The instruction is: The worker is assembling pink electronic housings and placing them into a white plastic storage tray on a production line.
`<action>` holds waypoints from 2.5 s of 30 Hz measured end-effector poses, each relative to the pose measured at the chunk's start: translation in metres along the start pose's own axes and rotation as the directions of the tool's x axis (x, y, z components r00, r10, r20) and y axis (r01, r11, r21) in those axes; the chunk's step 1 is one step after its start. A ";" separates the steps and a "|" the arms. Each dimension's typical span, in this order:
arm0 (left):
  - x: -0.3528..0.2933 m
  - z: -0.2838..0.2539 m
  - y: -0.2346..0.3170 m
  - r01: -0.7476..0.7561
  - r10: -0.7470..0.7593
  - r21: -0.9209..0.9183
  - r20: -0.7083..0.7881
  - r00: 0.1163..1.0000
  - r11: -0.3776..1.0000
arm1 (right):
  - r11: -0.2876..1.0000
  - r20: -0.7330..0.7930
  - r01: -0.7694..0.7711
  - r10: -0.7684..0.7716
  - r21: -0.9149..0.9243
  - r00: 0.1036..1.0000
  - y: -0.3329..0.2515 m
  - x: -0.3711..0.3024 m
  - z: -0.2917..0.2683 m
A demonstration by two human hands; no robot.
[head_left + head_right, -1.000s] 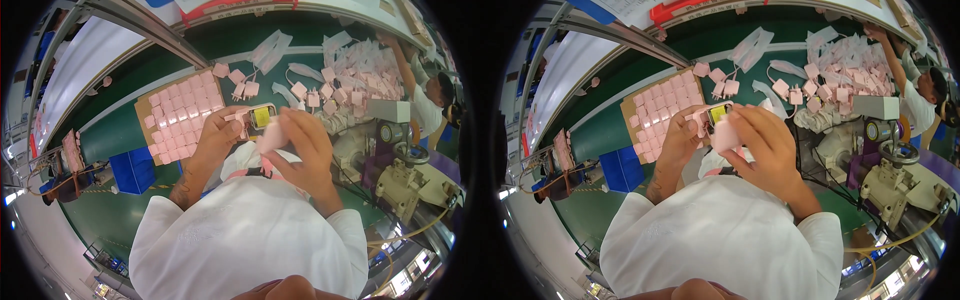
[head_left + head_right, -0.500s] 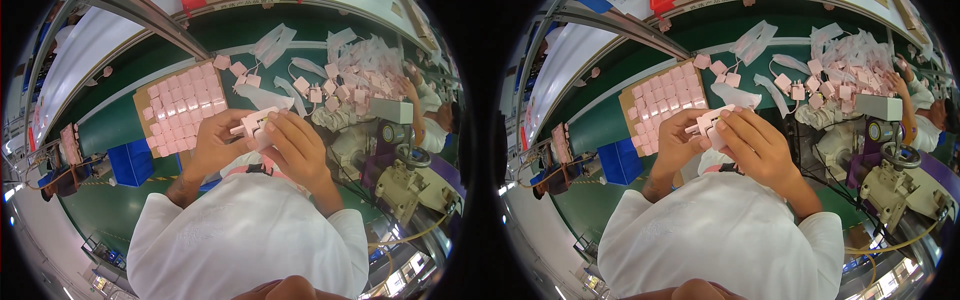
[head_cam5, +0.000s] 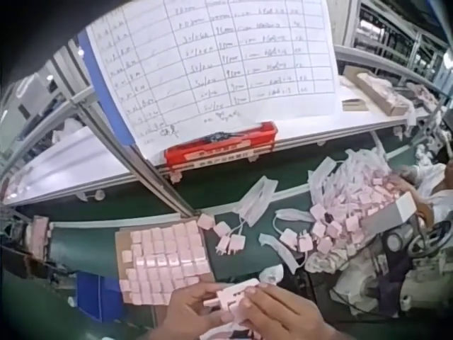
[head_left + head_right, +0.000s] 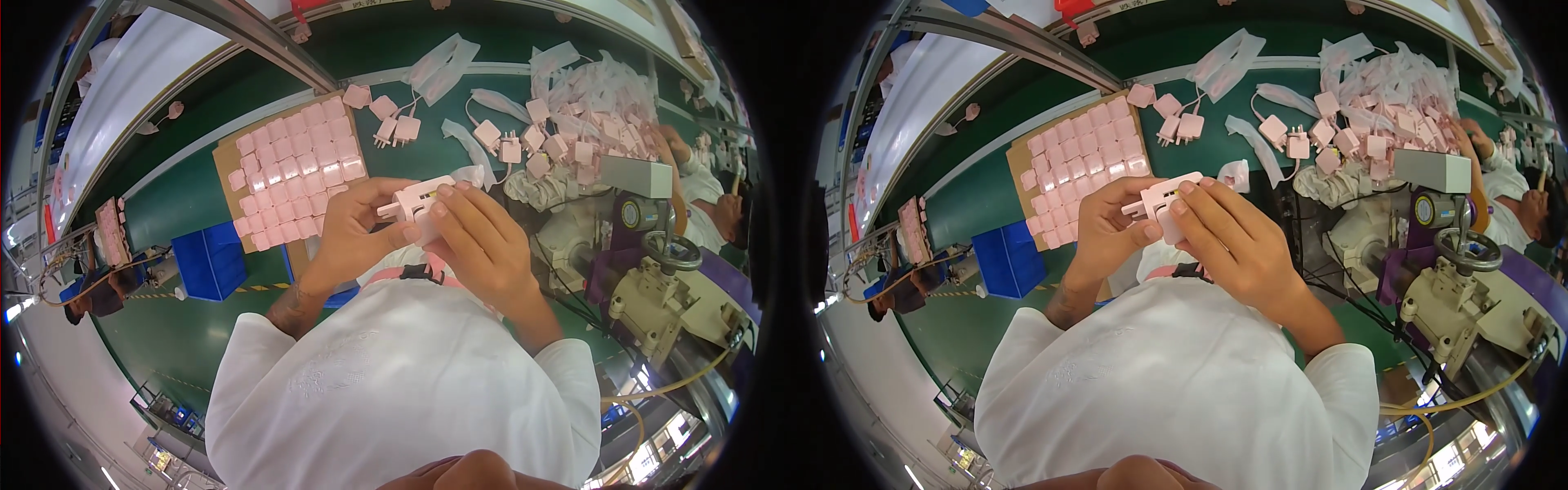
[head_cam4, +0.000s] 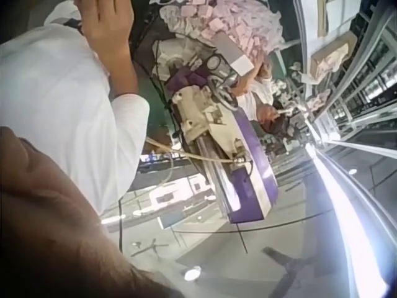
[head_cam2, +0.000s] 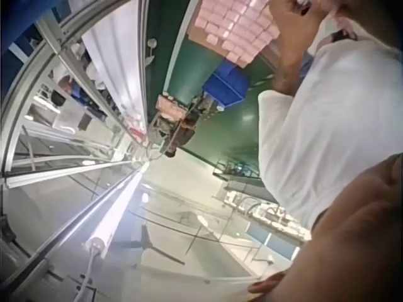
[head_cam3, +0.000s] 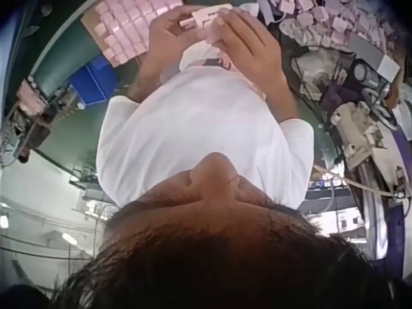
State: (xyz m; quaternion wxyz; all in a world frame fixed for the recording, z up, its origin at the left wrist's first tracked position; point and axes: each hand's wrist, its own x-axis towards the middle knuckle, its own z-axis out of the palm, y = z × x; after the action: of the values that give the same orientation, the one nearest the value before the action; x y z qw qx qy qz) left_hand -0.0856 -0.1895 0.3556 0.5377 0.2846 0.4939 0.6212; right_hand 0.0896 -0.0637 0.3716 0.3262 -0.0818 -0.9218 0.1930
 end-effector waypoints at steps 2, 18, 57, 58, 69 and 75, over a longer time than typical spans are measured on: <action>-0.001 0.005 -0.002 0.015 -0.014 -0.026 0.003 1.000 1.000 | 1.000 -0.010 -0.007 0.007 -0.004 1.000 0.000 -0.004 -0.001; 0.006 0.010 -0.038 0.133 -0.218 -0.517 -0.107 0.970 0.846 | 0.994 -0.177 -0.058 0.042 -0.091 0.983 0.015 -0.010 -0.006; 0.015 0.033 -0.041 -0.528 0.576 0.460 0.042 0.816 0.714 | 0.588 0.105 -0.446 0.521 0.675 0.847 0.010 -0.033 -0.004; 0.014 0.036 -0.040 -0.527 0.576 0.460 0.043 0.817 0.714 | 0.559 0.124 -0.444 0.518 0.700 0.847 0.010 -0.034 -0.002; -0.007 0.029 -0.034 -0.229 0.234 0.168 -0.014 0.972 0.959 | 0.464 0.229 -0.543 0.574 0.700 0.786 -0.001 -0.033 0.001; 0.010 0.023 -0.040 -0.124 0.127 0.111 -0.020 0.992 0.986 | 0.327 0.234 -0.537 0.643 0.778 0.730 0.010 -0.041 0.019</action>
State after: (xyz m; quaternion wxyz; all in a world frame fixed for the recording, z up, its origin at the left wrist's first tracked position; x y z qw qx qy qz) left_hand -0.0524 -0.1757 0.3253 0.4745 0.3358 0.5154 0.6296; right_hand 0.1094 -0.0717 0.3311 0.2857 -0.2648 -0.6128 0.6875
